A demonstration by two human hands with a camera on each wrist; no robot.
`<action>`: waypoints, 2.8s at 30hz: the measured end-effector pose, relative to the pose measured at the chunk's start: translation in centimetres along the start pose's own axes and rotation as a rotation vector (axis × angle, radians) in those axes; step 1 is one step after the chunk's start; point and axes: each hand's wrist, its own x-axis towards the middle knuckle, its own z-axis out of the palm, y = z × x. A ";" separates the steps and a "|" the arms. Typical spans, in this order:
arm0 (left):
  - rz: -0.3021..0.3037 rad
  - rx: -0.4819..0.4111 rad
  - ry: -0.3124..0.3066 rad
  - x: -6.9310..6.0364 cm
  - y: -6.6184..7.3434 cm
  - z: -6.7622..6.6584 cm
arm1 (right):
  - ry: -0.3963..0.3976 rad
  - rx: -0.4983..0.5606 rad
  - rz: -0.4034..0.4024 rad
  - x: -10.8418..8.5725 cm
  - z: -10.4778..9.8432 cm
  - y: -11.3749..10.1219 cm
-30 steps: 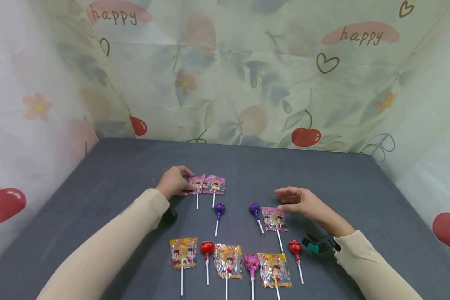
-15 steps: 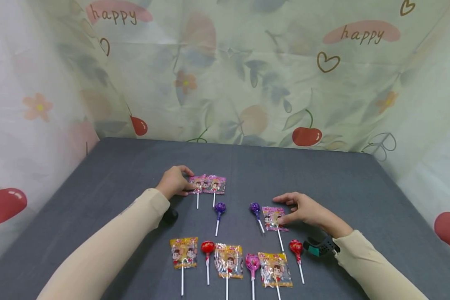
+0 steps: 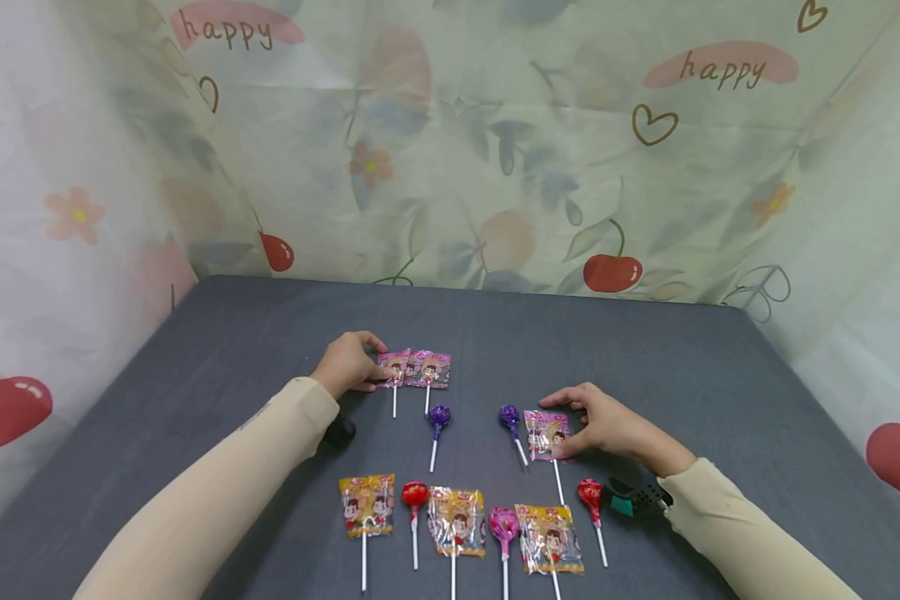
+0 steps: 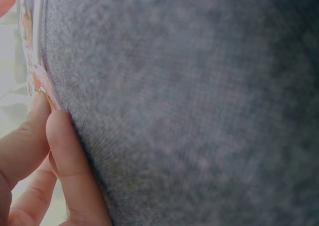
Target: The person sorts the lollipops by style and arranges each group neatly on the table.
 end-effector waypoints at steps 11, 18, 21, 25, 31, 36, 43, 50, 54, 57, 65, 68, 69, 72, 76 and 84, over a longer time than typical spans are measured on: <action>0.004 0.000 0.006 -0.1 -0.2 0.0 | 0.021 -0.014 0.002 0.3 0.1 -0.1; 0.005 -0.005 0.002 -0.1 -0.2 -0.3 | 0.032 -0.002 -0.040 0.3 -0.1 -0.1; 0.003 -0.011 0.000 -0.1 -0.1 -0.2 | 0.042 0.035 -0.048 0.1 -0.4 0.0; 0.000 -0.017 0.004 0.1 -0.1 0.0 | 0.063 0.102 -0.036 0.1 -0.6 0.0; 0.007 -0.007 0.007 0.2 -0.2 0.2 | 0.113 0.166 -0.034 0.1 -1.1 -0.2; 0.007 -0.004 0.010 0.0 -0.1 0.1 | 0.161 0.189 -0.042 0.1 -1.8 -1.1; 0.006 0.003 0.002 0.0 -0.1 0.1 | 0.203 0.267 -0.075 -0.1 -3.3 -3.4; 0.027 0.011 -0.003 -0.1 -0.1 -0.1 | 0.279 0.292 -0.118 0.0 -4.8 -6.8; 0.039 0.010 -0.002 -0.2 -0.2 -0.1 | 0.323 0.334 -0.170 0.0 -5.5 -8.9; 0.043 0.005 -0.001 -0.4 -0.2 -0.1 | 0.342 0.401 -0.211 0.2 -5.9 -10.2; 0.026 0.002 0.002 -0.5 -0.1 -0.1 | 0.366 0.589 -0.269 1.7 -5.8 -12.3; 0.023 0.003 0.007 -0.4 0.0 0.0 | 0.370 0.623 -0.263 2.6 -5.5 -12.5; 0.025 0.004 0.008 -0.4 0.0 0.0 | 0.368 0.630 -0.257 2.9 -5.4 -12.6; 0.023 0.007 0.011 -0.4 0.0 0.0 | 0.361 0.637 -0.219 3.9 -5.0 -12.6; 0.022 0.009 0.010 -0.3 -0.1 0.0 | 0.351 0.647 -0.143 5.3 -4.3 -12.5; 0.010 0.006 0.006 -0.2 -0.1 0.1 | 0.292 0.547 0.009 7.7 -2.2 -11.2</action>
